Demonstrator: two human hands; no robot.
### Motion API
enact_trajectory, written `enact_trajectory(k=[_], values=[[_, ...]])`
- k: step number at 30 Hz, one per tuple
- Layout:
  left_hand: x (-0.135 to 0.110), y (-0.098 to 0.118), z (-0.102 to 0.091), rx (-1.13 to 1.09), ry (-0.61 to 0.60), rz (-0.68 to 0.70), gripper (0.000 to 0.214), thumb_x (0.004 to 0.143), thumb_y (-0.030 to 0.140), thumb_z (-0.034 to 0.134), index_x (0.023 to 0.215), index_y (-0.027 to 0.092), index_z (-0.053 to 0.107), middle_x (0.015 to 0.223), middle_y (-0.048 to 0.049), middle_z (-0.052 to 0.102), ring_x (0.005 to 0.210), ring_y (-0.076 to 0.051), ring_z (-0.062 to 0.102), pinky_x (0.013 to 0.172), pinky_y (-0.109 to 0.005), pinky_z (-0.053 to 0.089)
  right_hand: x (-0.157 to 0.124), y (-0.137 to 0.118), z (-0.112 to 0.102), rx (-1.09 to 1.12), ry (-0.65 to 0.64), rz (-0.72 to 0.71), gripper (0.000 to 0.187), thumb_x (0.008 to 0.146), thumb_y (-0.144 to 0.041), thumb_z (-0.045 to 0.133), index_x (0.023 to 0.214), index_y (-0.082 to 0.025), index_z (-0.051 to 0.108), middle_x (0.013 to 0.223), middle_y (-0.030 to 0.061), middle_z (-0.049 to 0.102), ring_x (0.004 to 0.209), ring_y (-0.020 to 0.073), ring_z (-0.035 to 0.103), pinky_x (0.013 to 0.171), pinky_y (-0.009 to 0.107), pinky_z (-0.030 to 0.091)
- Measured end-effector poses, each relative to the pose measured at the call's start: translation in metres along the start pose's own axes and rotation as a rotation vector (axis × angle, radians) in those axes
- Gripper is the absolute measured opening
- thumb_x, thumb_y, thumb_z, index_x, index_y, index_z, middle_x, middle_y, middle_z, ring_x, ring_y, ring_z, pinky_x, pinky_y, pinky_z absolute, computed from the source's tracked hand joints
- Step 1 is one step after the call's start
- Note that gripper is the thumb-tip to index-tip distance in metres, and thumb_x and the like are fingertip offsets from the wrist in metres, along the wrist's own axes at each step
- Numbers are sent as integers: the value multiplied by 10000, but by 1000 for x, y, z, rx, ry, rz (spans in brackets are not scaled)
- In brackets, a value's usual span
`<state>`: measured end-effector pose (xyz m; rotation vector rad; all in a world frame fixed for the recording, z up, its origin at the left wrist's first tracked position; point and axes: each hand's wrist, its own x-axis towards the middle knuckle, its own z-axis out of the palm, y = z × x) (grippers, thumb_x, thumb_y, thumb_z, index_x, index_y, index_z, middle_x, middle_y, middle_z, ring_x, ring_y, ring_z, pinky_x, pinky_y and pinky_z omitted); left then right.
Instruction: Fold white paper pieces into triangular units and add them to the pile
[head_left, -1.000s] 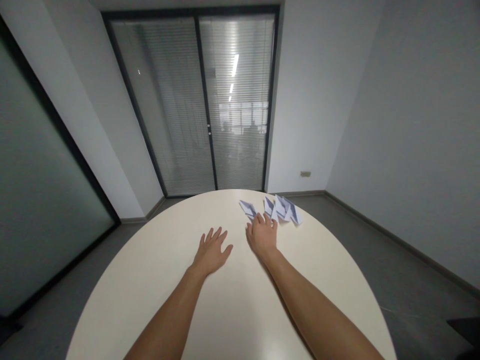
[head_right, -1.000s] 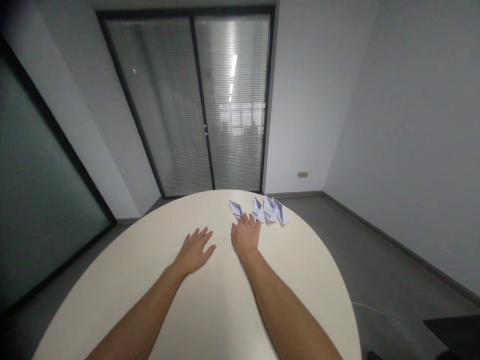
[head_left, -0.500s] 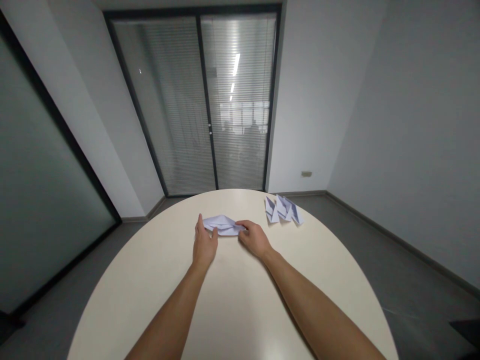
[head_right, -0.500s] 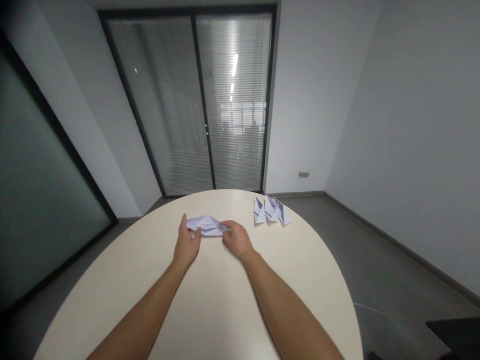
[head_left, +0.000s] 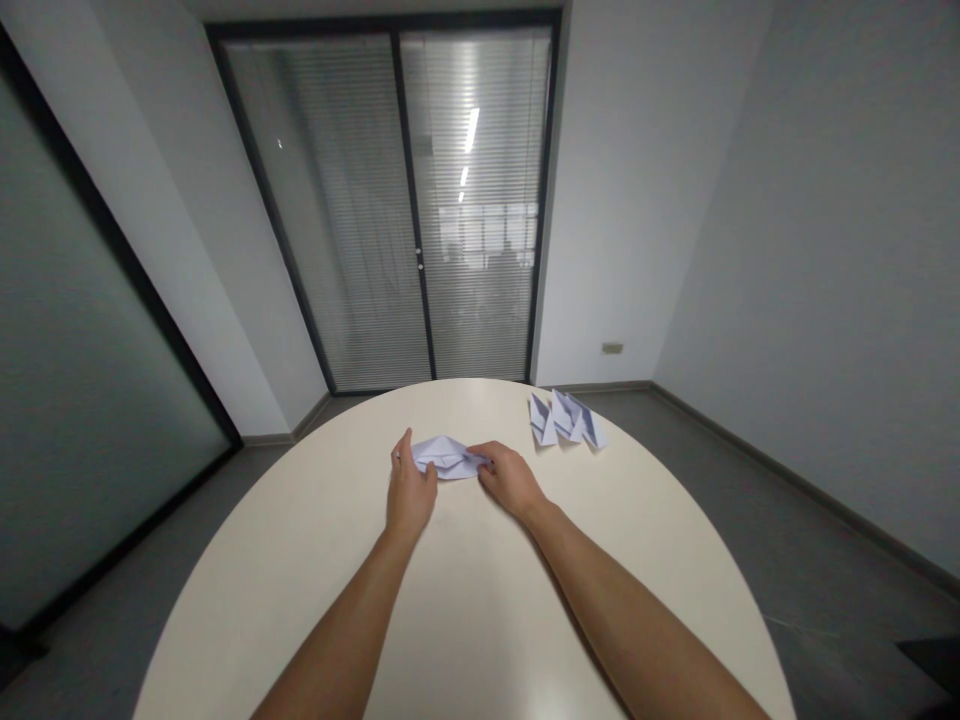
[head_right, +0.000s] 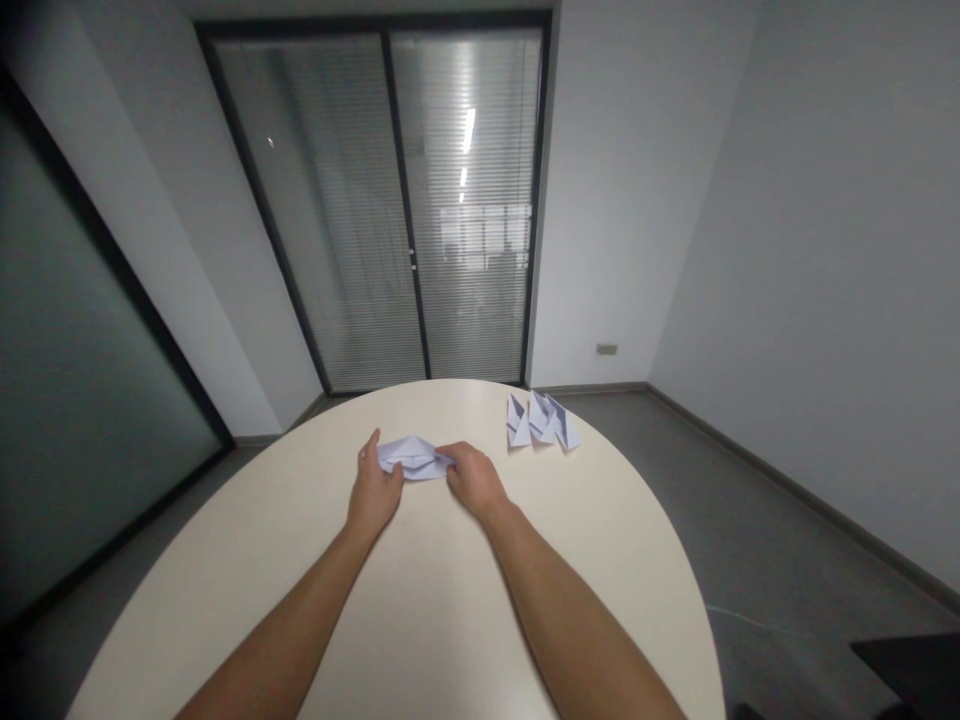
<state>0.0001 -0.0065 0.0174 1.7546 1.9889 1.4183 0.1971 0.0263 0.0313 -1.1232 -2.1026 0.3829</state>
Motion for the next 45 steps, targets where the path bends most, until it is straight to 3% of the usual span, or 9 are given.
enact_trajectory(k=[7,12,21,28,33,38,45], values=[[1,-2,2,-33,9,27,651,938,195,508,1549,171,284,1531,-189,419,1393,-298,490,1136,-454,448,3,4,0,-14,55,130,250,902,-182,576,1083,-188,748,1102,86,752,994,216,687,915,299,487],[3,-10,6,-32,16,3,496,974,199,440,1466,149,419,1481,-195,497,1373,-284,518,1146,-462,437,6,16,7,114,122,172,180,926,-245,571,978,-215,740,998,68,762,900,220,693,831,311,495],[7,-18,11,-25,-20,-78,474,992,208,389,1454,146,476,1456,-174,557,1352,-259,545,1143,-426,436,14,26,19,627,223,136,325,928,-506,586,975,-196,669,1146,115,732,1059,248,660,919,368,493],[9,-24,15,-25,-68,-92,505,1005,257,379,1486,121,454,1386,-177,620,1297,-274,585,1126,-462,442,16,27,17,890,239,141,348,898,-571,629,948,-228,599,1055,90,759,904,226,663,827,342,481],[7,-27,18,-20,-72,126,487,1011,308,413,1471,167,492,1447,-162,563,1365,-270,516,1160,-490,407,18,30,19,1048,289,234,405,832,-626,684,950,-259,559,1000,49,759,795,213,647,730,320,468],[3,-25,16,64,-132,322,359,975,310,516,1289,199,651,1417,-127,575,1311,-281,533,1140,-508,433,20,32,16,1135,409,297,419,781,-622,736,892,-249,582,926,24,733,733,187,589,664,296,425],[0,-13,5,123,-144,496,375,983,272,509,1343,229,604,1398,-112,583,1301,-275,515,1114,-520,453,22,28,9,1273,440,314,412,735,-582,800,833,-235,601,837,3,687,697,167,543,636,285,408]])
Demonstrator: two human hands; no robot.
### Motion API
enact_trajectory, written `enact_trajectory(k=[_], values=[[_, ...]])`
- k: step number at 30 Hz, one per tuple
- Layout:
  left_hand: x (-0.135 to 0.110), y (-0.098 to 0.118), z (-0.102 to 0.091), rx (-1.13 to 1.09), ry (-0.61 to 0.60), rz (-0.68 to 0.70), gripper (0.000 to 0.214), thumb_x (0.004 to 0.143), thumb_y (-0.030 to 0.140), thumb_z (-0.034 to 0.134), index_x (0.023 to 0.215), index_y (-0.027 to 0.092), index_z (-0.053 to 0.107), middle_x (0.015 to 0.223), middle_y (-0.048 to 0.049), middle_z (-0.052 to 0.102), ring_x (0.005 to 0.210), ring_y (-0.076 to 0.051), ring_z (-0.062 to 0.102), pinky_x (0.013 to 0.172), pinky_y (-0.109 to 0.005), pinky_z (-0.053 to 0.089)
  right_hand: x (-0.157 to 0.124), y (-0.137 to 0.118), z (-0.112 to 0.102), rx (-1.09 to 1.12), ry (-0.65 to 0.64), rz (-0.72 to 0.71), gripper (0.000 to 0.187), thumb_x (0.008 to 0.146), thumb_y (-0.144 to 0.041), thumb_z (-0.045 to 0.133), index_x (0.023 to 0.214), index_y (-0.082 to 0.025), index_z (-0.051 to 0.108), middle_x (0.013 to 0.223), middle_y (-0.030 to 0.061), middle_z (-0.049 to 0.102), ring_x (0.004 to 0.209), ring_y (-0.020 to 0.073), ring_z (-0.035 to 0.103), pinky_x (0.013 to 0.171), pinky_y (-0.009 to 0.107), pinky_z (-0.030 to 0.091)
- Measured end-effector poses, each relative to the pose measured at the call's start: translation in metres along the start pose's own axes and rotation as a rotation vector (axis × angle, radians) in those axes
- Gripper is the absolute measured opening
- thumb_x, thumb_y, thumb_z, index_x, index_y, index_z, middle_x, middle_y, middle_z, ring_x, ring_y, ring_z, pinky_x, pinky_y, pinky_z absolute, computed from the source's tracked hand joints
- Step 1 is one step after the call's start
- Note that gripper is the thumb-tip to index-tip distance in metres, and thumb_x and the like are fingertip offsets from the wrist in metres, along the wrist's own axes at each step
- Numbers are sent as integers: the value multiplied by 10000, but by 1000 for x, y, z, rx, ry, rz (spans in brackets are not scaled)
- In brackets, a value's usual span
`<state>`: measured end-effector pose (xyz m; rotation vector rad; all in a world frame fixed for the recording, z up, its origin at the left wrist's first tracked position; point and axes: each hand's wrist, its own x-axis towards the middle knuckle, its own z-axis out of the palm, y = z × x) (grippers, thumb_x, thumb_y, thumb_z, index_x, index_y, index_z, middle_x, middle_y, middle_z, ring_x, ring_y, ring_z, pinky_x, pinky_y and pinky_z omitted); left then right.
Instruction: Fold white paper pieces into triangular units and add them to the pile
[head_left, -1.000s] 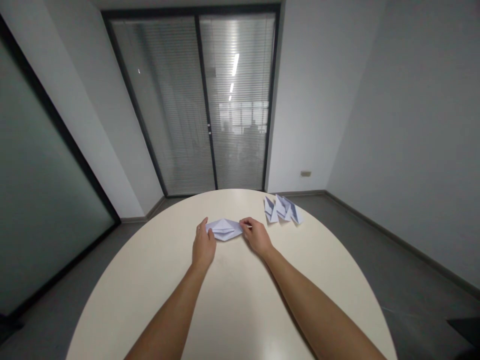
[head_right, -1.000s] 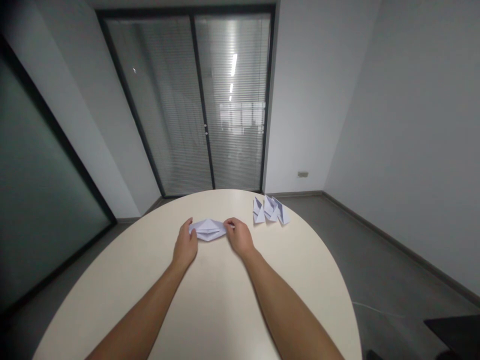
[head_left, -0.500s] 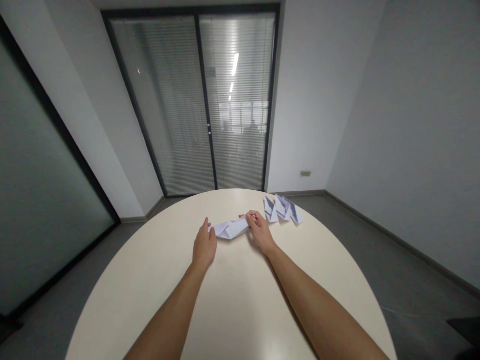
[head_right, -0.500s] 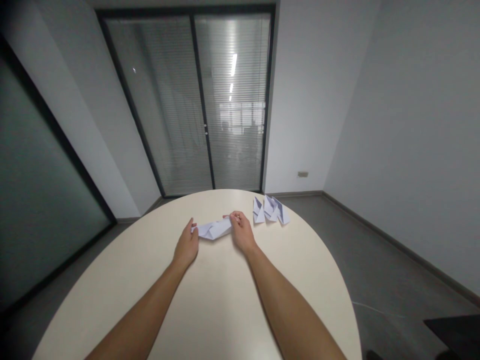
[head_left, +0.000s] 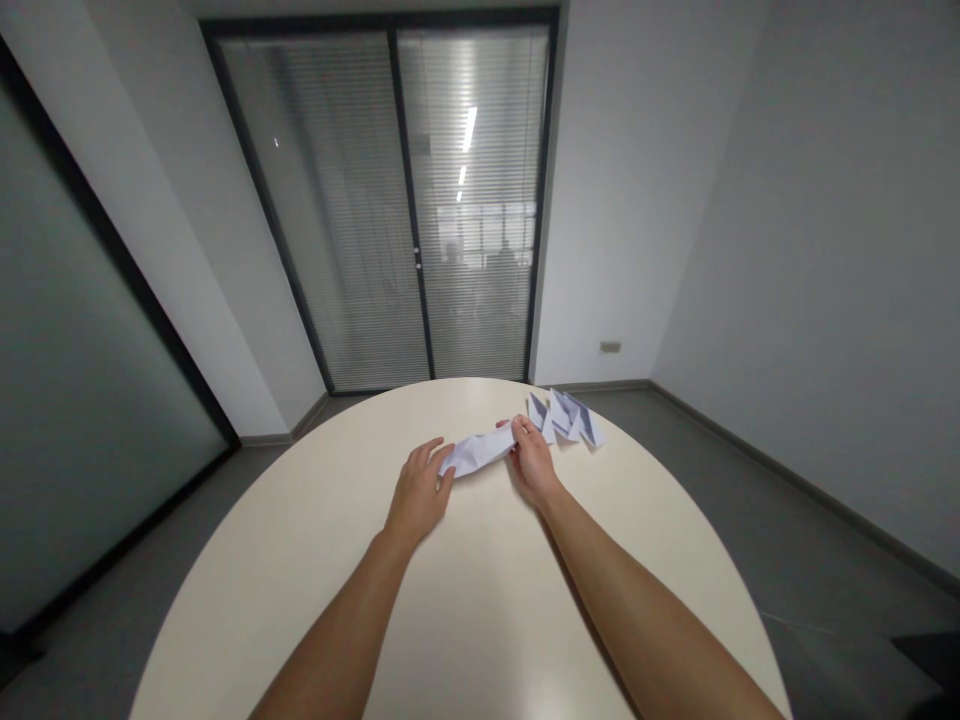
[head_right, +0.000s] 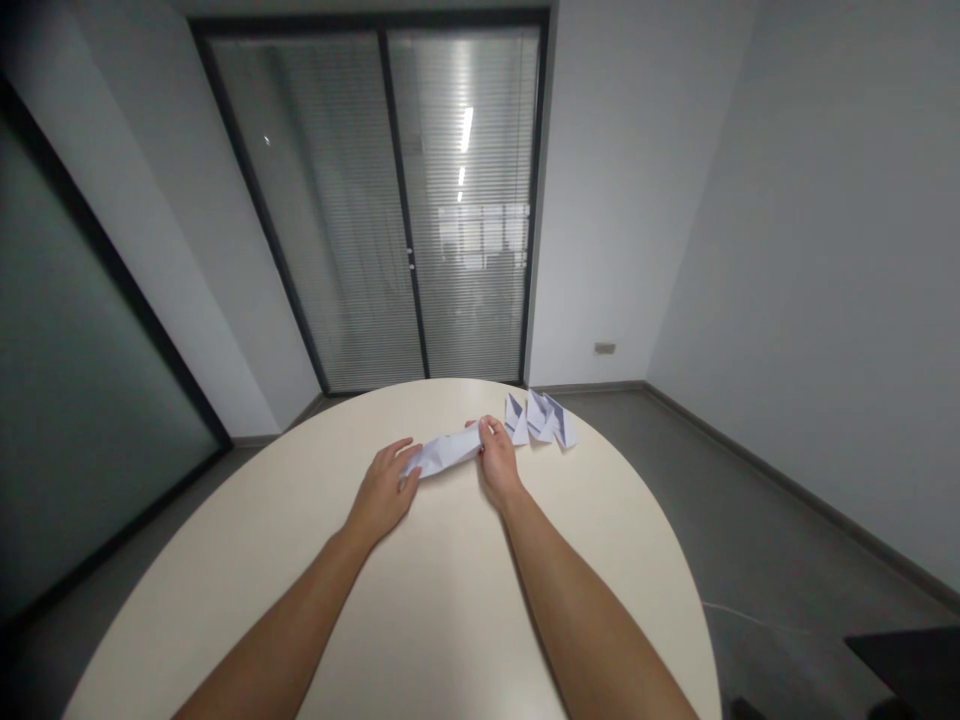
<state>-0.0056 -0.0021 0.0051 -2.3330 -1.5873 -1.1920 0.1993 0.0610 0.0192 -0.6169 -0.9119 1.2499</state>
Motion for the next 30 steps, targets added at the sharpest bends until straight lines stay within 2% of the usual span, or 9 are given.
enact_trajectory(k=[6,11,14,18,22,26,30], values=[[0,6,-2,37,-91,101,463,878,79,506,1303,224,618,1386,-97,588,1308,-270,498,1122,-495,432,0,3,1,-40,-49,24,413,732,-575,805,829,-235,591,901,13,721,744,178,586,692,292,444],[0,5,-3,95,-131,17,258,899,161,549,1127,209,662,1165,-96,675,1168,-280,565,1046,-467,462,1,6,-1,-108,-78,3,406,777,-596,750,852,-241,568,931,23,727,802,197,620,736,297,469],[0,4,-4,91,-147,-15,215,908,183,558,1096,213,660,1106,-87,681,1131,-279,575,1021,-454,466,1,5,-2,-173,-83,-7,426,794,-633,708,870,-243,552,961,40,731,834,215,635,752,311,481],[0,2,-2,23,-127,-47,160,908,171,571,1036,215,657,1125,-80,672,1107,-255,583,1008,-425,473,1,7,-3,-196,-88,-6,463,779,-663,711,895,-246,544,960,47,742,818,219,644,745,321,488],[1,1,-1,7,-83,-22,136,955,190,524,947,215,657,1137,-82,663,1104,-242,581,1001,-411,478,1,11,-3,-172,-106,0,464,773,-644,742,950,-254,564,920,34,751,785,211,654,736,322,493],[4,6,-5,-14,-46,24,161,987,192,480,967,206,639,1126,-82,663,1086,-231,576,992,-401,480,1,12,-2,-202,-84,15,486,766,-655,748,974,-240,604,870,32,749,749,204,652,720,319,497],[6,10,-10,-13,-18,52,182,1010,208,453,997,210,635,1123,-80,677,1081,-227,578,979,-397,481,2,12,-6,-274,-71,12,499,797,-707,683,905,-220,659,852,39,749,787,217,660,757,325,497]])
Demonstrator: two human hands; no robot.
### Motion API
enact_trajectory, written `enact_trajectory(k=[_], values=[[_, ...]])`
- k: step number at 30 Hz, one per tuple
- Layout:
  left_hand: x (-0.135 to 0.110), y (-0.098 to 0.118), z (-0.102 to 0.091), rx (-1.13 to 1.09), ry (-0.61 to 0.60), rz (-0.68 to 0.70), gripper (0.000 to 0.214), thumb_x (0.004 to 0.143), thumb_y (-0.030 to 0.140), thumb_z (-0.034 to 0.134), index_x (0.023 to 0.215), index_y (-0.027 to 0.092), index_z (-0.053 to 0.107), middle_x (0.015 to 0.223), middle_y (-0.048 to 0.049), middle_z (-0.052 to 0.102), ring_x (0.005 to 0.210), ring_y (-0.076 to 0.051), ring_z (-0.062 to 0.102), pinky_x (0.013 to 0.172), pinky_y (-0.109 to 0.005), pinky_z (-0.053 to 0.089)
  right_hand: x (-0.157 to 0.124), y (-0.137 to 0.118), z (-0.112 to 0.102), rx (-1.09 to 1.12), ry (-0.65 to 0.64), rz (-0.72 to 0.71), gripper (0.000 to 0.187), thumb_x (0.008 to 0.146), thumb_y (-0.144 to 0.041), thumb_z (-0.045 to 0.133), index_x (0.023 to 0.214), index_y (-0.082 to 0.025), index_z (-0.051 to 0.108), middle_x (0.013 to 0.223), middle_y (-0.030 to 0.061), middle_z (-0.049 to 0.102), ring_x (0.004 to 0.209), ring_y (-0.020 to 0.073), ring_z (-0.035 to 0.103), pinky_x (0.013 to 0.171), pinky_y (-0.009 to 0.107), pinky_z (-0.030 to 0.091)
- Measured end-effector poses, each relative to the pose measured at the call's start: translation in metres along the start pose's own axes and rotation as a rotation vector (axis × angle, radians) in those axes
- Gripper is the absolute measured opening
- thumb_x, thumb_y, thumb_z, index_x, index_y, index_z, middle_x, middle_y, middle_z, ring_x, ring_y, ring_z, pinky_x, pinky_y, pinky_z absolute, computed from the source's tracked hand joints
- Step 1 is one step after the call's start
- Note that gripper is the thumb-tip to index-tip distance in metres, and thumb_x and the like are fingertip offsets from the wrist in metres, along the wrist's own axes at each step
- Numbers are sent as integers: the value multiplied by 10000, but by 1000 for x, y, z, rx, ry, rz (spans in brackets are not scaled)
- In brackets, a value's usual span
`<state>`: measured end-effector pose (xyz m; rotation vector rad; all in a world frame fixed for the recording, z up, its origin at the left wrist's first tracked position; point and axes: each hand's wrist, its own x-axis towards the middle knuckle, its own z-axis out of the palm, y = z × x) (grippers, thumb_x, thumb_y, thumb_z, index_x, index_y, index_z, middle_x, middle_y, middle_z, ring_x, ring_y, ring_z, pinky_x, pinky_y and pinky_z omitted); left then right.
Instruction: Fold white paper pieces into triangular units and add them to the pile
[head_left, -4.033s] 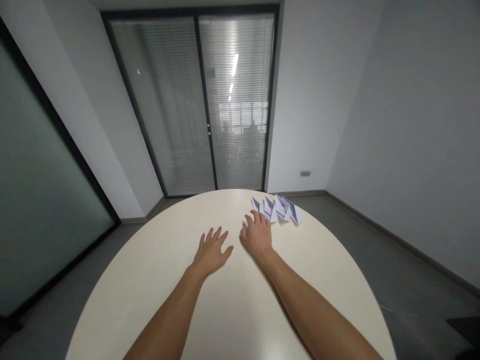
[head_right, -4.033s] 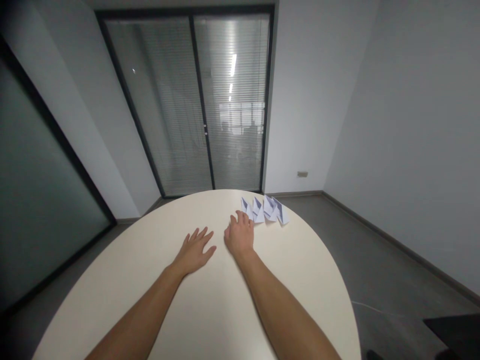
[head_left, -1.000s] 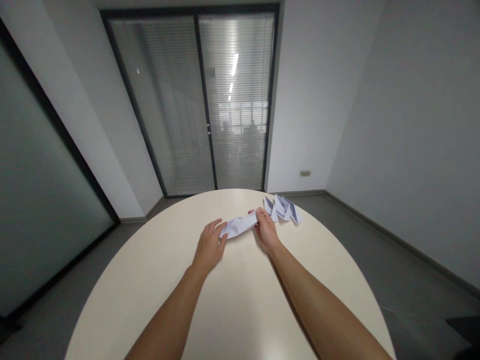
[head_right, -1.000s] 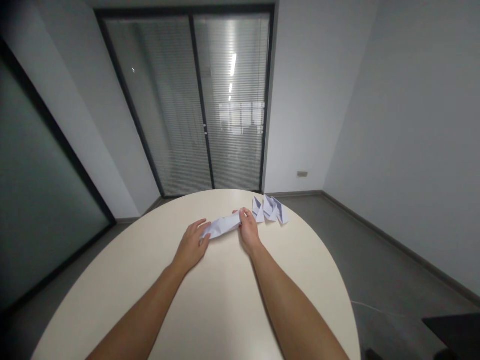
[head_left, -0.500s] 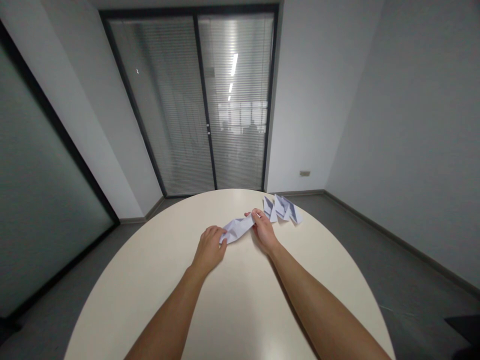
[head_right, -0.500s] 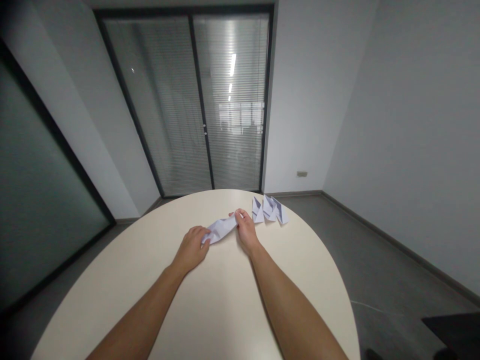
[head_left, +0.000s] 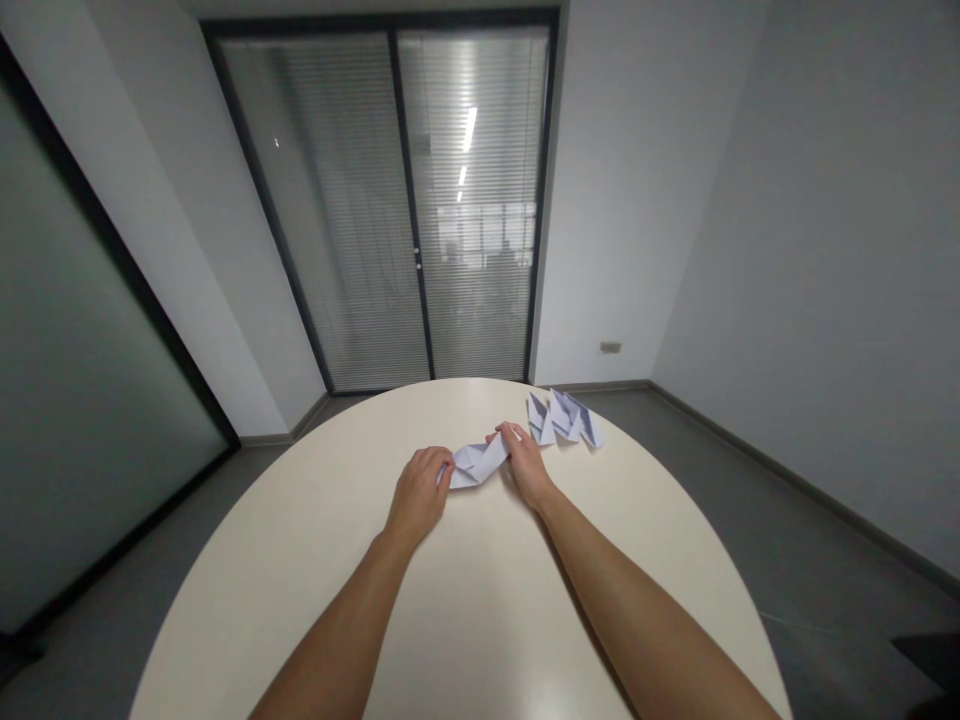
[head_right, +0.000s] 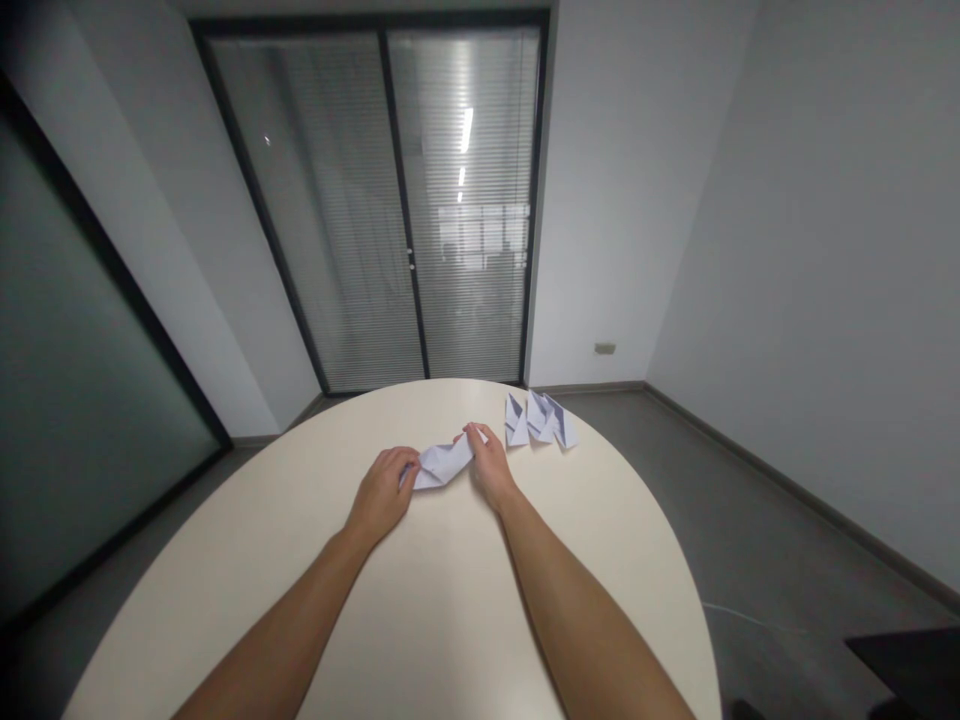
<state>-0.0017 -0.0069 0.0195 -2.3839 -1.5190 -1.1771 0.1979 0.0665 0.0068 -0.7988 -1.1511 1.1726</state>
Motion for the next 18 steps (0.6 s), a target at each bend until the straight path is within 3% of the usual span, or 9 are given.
enact_trajectory(k=[4,8,12,15,18], values=[[3,4,-5,80,56,-6,168,998,210,487,997,220,655,1203,-86,680,1158,-250,560,1021,-427,444,3,7,-6,-16,-6,82,658,841,-820,500,792,-197,705,833,76,751,831,250,678,798,354,504],[3,8,-9,215,52,-72,177,995,232,503,1038,232,674,1170,-82,710,1124,-274,567,958,-422,447,5,9,-9,-38,-3,127,765,854,-861,374,741,-198,737,853,100,762,890,275,686,822,372,508],[4,9,-12,348,34,-163,221,1017,251,452,1050,235,669,1057,-79,724,981,-268,602,844,-379,448,-1,-1,-6,-110,-51,108,588,876,-704,492,781,-200,778,987,91,780,973,288,681,859,382,506],[4,7,-13,400,42,-217,224,1019,241,441,1045,228,662,1023,-76,721,941,-262,618,810,-367,434,-8,-11,-4,-213,-224,6,349,865,-462,551,905,-235,814,1139,60,765,1163,292,634,1003,408,468],[5,6,-14,432,30,-230,218,1015,226,446,1044,220,662,1028,-75,720,955,-262,633,804,-369,427,-14,-16,-2,-282,-341,-57,317,819,-324,548,948,-244,826,1177,57,758,1230,276,617,1137,441,377]])
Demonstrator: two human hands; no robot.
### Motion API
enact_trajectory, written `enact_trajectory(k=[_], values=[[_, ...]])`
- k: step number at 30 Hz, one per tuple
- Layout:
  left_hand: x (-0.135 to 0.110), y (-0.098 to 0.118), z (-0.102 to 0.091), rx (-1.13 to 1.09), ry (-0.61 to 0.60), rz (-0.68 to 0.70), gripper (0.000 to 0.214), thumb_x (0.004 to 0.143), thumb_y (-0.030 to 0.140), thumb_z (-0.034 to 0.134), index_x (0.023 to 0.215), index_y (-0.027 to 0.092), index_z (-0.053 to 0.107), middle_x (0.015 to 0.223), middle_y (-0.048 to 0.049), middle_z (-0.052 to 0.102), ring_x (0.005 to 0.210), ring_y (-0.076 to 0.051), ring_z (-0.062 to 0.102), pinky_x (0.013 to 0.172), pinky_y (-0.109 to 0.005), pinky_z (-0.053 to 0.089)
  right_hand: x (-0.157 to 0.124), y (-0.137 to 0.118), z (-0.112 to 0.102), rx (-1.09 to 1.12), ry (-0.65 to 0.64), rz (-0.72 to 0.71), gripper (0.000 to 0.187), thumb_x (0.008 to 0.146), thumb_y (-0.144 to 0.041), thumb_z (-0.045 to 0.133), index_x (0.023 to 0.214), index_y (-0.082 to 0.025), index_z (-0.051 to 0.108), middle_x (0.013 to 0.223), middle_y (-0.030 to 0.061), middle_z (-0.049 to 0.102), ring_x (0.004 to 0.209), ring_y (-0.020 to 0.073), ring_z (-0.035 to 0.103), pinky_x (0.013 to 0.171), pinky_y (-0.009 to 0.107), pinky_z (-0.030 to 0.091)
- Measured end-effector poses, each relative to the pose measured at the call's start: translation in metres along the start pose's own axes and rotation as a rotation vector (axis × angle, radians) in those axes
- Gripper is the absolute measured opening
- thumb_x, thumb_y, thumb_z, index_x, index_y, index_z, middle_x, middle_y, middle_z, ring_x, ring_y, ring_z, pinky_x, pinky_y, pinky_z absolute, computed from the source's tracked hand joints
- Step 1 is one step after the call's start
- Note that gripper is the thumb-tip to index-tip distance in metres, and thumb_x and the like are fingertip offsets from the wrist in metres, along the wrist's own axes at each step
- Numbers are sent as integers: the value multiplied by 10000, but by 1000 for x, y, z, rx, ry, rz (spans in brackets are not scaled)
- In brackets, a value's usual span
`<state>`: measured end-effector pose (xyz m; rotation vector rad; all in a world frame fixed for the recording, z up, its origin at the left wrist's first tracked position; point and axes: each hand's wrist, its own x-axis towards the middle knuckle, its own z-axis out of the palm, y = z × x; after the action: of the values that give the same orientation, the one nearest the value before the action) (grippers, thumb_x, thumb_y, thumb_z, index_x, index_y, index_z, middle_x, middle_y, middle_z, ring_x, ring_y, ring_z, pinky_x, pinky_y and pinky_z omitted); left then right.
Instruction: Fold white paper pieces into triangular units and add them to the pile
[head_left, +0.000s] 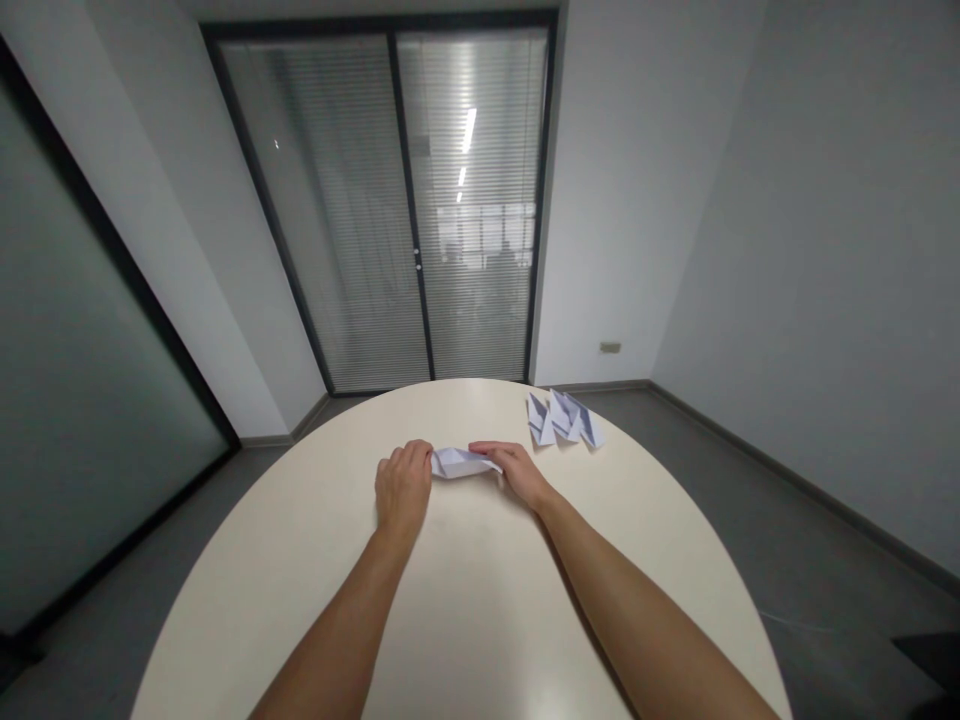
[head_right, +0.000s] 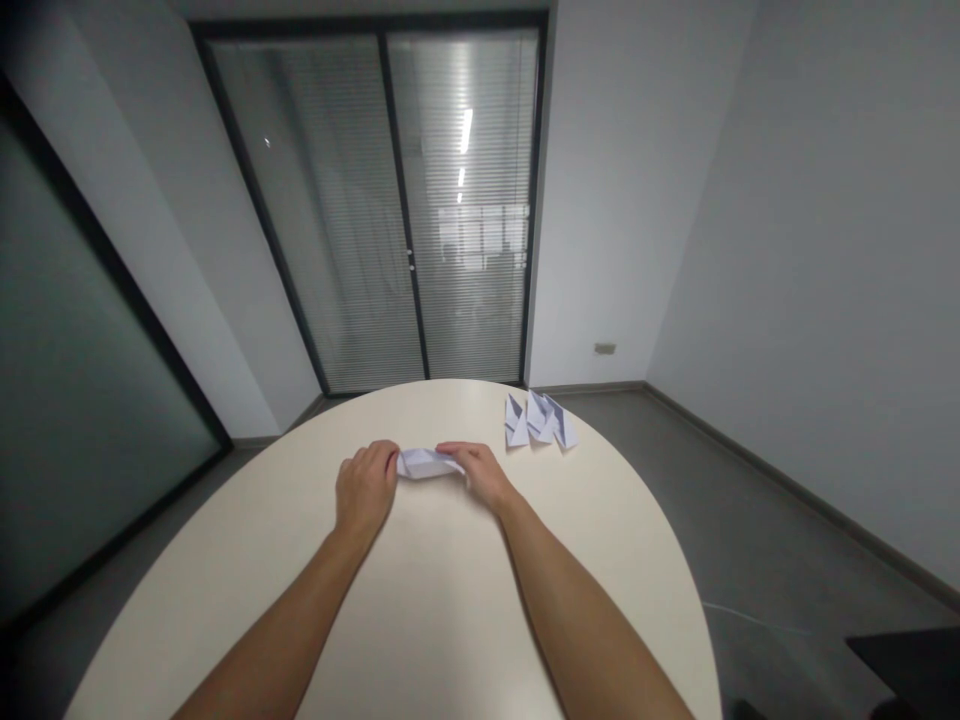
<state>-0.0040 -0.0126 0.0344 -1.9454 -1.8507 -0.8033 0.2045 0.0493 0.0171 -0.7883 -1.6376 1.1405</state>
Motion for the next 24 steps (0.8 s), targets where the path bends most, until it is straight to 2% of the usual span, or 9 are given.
enact_trajectory(k=[5,9,12,18,21,24], values=[[-2,1,0,3,-13,-33,245,1014,266,440,1085,216,669,1054,-83,711,948,-248,653,801,-346,451,-2,9,8,-144,-69,14,330,740,-209,584,960,-238,829,1195,57,753,1168,290,665,1119,476,418],[-3,2,1,14,-45,-30,275,1003,313,457,1068,212,704,1036,-99,710,966,-266,649,830,-361,466,-3,13,10,-295,-94,-67,446,715,-119,575,1064,-268,807,1205,20,750,1139,274,676,1070,444,468],[-3,1,2,50,-90,-39,265,981,284,480,1045,198,722,1038,-116,712,997,-295,641,834,-385,475,-4,10,10,-380,-84,-111,529,716,-88,560,1155,-288,777,1184,11,757,1058,263,693,998,422,509],[-5,0,4,48,-144,-53,269,929,180,531,1143,184,693,1091,-124,704,1034,-306,630,841,-390,490,-7,3,11,-552,-83,-147,566,713,-86,605,1234,-260,741,1185,49,753,968,261,698,912,371,517],[-6,0,4,22,-151,-54,296,917,126,517,1159,181,679,1108,-119,698,1042,-296,623,861,-383,495,-7,-3,10,-640,-68,-144,470,762,-101,592,1170,-261,760,1084,56,774,910,253,697,866,350,501],[-5,-1,5,-37,-142,-43,329,916,72,469,1147,187,674,1107,-113,694,1057,-275,619,907,-372,496,-7,-9,11,-749,-87,-179,300,831,-129,564,995,-247,786,1018,79,771,930,259,686,846,339,476]])
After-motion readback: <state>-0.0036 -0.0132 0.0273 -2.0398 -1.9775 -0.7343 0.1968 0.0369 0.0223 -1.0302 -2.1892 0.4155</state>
